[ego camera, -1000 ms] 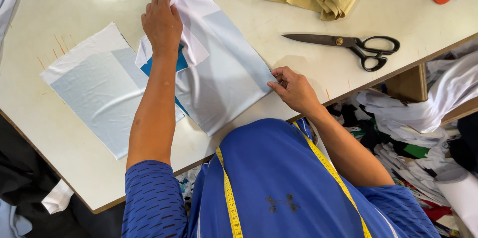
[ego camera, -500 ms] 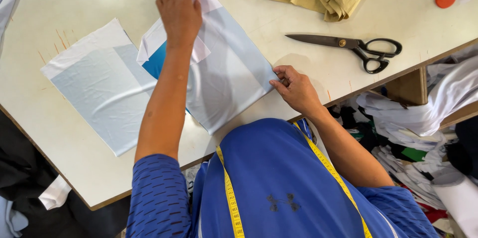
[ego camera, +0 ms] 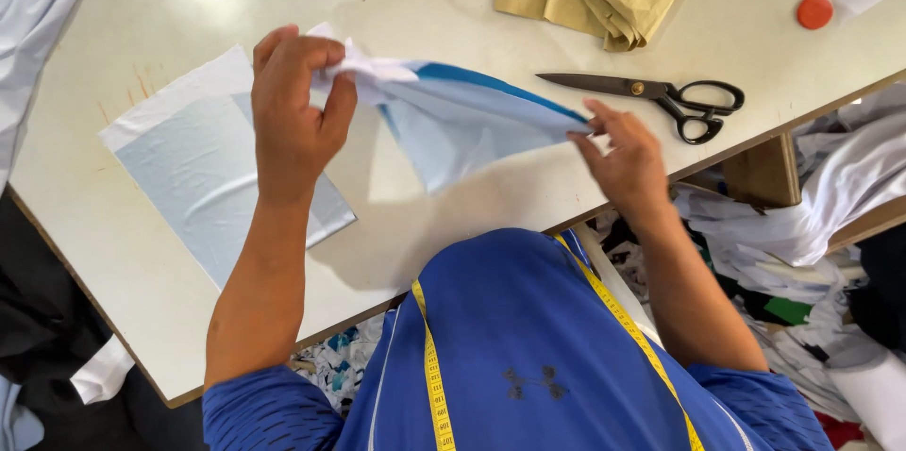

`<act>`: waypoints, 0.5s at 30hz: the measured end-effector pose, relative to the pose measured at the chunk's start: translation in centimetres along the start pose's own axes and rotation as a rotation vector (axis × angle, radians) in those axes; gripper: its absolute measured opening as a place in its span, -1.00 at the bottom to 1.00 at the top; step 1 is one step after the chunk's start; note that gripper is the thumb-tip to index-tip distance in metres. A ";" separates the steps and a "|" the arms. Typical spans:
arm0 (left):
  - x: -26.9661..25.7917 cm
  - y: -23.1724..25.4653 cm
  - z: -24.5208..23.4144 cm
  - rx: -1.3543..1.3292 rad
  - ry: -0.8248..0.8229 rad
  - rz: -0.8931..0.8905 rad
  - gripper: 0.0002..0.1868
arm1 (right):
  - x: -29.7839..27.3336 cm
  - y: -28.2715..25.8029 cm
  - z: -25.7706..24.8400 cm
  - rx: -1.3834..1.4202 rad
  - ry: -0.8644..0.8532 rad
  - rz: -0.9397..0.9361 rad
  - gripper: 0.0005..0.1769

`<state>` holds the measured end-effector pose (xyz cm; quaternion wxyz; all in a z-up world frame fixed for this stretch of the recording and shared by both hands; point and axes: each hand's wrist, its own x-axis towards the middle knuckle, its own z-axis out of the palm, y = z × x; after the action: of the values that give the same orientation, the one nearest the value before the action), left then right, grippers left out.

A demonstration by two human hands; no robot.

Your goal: The person folds a blue and white fabric, places a brown paper pattern on it, and cuts the fabric along the pattern's edge using scissors. They then trim the remaining fabric into strips and separate the layers.

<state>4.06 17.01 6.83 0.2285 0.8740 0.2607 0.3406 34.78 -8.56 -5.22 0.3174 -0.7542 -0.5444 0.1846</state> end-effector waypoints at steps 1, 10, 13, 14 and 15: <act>-0.2 1.9 -1.3 -0.042 0.007 0.038 -0.88 | 0.4 -0.2 -1.2 -0.047 0.062 -0.070 -0.49; -6.5 7.1 -4.6 -0.368 0.143 -0.172 -0.75 | 1.4 -5.6 -13.0 0.148 0.291 -0.281 -0.75; -8.1 7.4 -4.4 -0.427 0.064 -0.292 -0.52 | 1.1 -6.9 -15.6 0.522 0.101 -0.263 -0.83; -8.3 7.5 -4.6 -0.425 0.074 -0.293 -0.52 | 1.0 -6.6 -15.9 0.521 0.096 -0.270 -0.83; -8.5 7.5 -4.7 -0.400 0.014 -0.329 -0.58 | 0.9 -6.4 -16.2 0.535 0.113 -0.181 -0.77</act>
<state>-2.43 7.18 10.24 0.4473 0.7550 0.3281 0.3497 40.74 -10.89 11.01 0.5501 -0.6011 -0.5228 0.2505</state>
